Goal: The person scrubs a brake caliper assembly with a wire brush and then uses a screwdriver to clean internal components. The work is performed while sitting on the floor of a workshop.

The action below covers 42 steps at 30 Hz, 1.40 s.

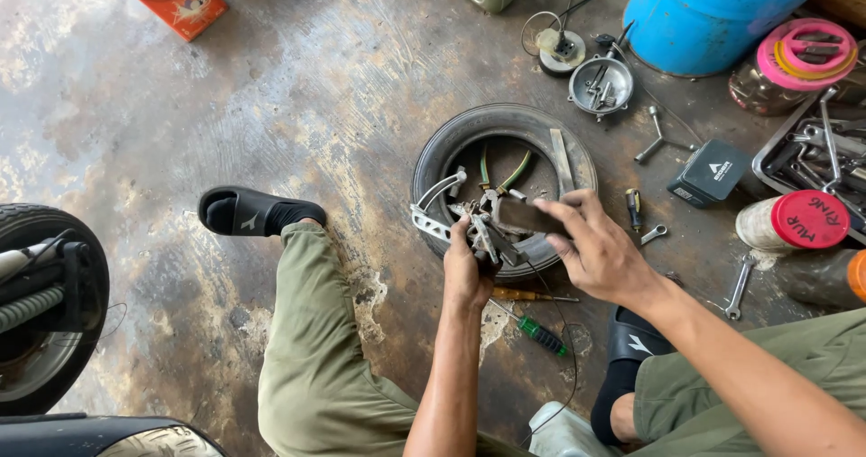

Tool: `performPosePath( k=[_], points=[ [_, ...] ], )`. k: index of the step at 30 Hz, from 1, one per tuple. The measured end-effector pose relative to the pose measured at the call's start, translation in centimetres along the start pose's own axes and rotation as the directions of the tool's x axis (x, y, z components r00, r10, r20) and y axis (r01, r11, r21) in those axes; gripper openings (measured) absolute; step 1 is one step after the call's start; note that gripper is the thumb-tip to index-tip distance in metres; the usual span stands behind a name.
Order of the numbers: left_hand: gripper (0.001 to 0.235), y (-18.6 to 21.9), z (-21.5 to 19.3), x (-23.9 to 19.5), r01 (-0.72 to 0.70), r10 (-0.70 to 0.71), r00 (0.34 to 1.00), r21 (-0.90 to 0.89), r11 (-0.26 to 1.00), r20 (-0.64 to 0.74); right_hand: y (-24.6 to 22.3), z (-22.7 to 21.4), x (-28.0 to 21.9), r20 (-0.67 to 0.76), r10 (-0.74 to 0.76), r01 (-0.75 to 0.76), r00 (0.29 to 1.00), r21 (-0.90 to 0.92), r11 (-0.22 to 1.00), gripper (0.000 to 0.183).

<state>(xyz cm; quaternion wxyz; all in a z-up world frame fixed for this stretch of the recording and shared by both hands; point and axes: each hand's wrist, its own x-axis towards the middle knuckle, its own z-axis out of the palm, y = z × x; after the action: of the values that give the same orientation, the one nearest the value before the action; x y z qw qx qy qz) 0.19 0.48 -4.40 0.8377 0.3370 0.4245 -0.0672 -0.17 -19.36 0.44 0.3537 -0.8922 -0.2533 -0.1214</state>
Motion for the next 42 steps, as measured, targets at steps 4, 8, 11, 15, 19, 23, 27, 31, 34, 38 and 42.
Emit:
performPosePath(
  k=[4,8,11,15,19,23,27,31,34,38,42],
  points=[
    [0.054,0.9,0.1,-1.0,0.001,-0.002,1.000,-0.039,0.999,-0.003,-0.9,-1.0,0.3,-0.001,0.108,-0.108,0.994,0.030,0.994,0.048],
    [0.046,1.3,-0.1,-1.4,0.012,-0.007,0.999,-0.105,0.994,0.043,-1.4,-0.9,0.4,-0.018,0.107,-0.107,0.994,0.040,0.993,0.048],
    [0.044,0.8,-0.8,-0.5,0.005,0.007,0.996,-0.123,0.992,0.091,-1.9,-0.4,0.3,-0.016,0.086,-0.085,0.996,0.088,0.993,0.047],
    [0.043,-0.2,-2.1,1.3,-0.007,0.022,0.993,-0.125,0.992,0.120,-5.6,-1.3,0.8,0.006,0.103,-0.103,0.995,0.173,0.980,0.045],
    [0.040,1.4,-0.7,-0.6,0.004,0.015,0.990,-0.137,0.991,0.137,-5.2,1.7,-1.0,-0.033,0.051,-0.046,0.998,0.133,0.990,0.051],
    [0.040,3.0,0.9,-3.6,0.052,-0.035,0.994,-0.166,0.985,0.103,-7.7,1.6,-0.8,-0.056,-0.091,0.093,0.994,0.022,0.995,0.031],
    [0.039,2.7,1.4,-3.4,-0.042,0.045,0.997,-0.043,0.998,0.067,-7.6,2.3,-0.2,-0.047,-0.205,0.198,0.978,-0.124,0.972,0.012],
    [0.046,0.5,-0.7,0.4,-0.072,0.071,0.997,0.031,0.997,0.029,-7.8,3.0,0.0,-0.106,-0.259,0.234,0.960,-0.204,0.951,0.010],
    [0.058,-0.2,-1.1,2.8,-0.140,0.148,0.984,0.082,0.987,-0.099,-7.5,3.2,-0.2,-0.087,-0.262,0.236,0.961,-0.228,0.945,0.009],
    [0.076,-0.3,0.2,0.8,-0.115,0.152,0.979,0.251,0.961,-0.133,-5.8,4.8,-1.2,-0.057,-0.235,0.223,0.970,-0.165,0.961,0.005],
    [0.073,-1.7,-0.8,3.3,-0.105,0.140,0.978,0.214,0.971,-0.156,-2.9,6.2,-2.2,-0.033,-0.316,0.306,0.948,-0.176,0.936,0.008]
  ],
)
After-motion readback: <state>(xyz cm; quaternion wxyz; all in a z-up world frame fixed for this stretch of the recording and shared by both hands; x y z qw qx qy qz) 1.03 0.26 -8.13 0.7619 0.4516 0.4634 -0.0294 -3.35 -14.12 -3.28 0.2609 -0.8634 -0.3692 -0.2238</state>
